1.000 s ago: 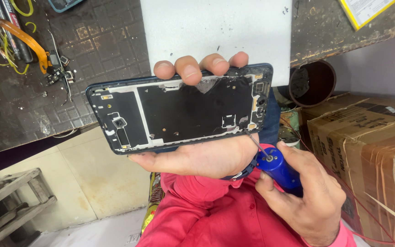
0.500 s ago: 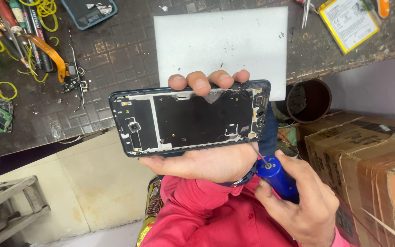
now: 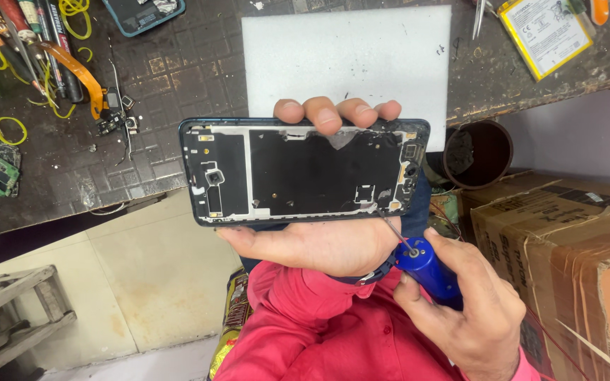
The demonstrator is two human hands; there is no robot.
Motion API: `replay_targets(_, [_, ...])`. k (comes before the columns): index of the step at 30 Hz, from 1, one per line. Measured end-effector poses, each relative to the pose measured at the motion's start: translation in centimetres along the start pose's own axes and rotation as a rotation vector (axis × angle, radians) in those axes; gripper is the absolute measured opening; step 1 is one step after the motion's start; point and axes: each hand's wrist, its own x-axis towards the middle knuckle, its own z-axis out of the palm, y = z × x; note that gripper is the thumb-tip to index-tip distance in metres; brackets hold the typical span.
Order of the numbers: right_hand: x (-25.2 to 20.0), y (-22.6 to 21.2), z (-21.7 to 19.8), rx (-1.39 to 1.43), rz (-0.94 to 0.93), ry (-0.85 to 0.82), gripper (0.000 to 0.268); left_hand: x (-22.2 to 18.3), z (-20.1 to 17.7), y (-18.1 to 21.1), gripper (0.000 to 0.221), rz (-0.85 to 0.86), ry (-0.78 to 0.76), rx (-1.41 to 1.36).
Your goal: The person uses a blue electric screwdriver to remove screws from the back frame of a disassembled smartphone. They rotate the phone to access different screw locations along the perimeter and continue unscrewing throughout the clip.
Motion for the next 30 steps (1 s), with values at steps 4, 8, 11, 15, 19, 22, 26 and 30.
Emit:
replay_targets(4, [0.04,0.02,-0.09,0.026,0.007,-0.014,0.051,0.0,-0.23,-0.01,0.1,-0.025,-0.035,-0.029])
replay_targets(8, [0.17,0.18,-0.24,0.027,-0.016,-0.023,0.05,-0.02,-0.44,0.23,0.101,-0.068,-0.08,-0.031])
replay_targets(11, [0.25,0.29,-0.32,0.034,-0.024,-0.029,0.05,0.04,-0.5,0.52,0.1,-0.125,-0.095,-0.026])
replay_targets(15, [0.23,0.44,-0.37,0.045,-0.027,-0.03,0.049,-0.01,-0.51,0.75,0.1,-0.183,-0.077,-0.026])
replay_targets(19, [0.07,0.37,-0.38,0.038,-0.01,-0.03,0.05,0.08,-0.61,0.73,0.099,-0.191,-0.081,-0.033])
replay_targets(22, [-0.1,0.28,-0.18,0.022,0.007,-0.018,0.051,0.09,-0.72,0.73,0.099,-0.184,-0.084,-0.018])
replay_targets(26, [-0.32,0.51,-0.11,0.02,0.006,-0.017,0.052,0.07,-0.82,0.91,0.099,-0.194,-0.099,-0.004])
replay_targets(30, [-0.62,0.89,-0.05,0.022,-0.012,-0.013,0.051,-0.02,-0.55,0.83,0.1,-0.196,-0.061,-0.017])
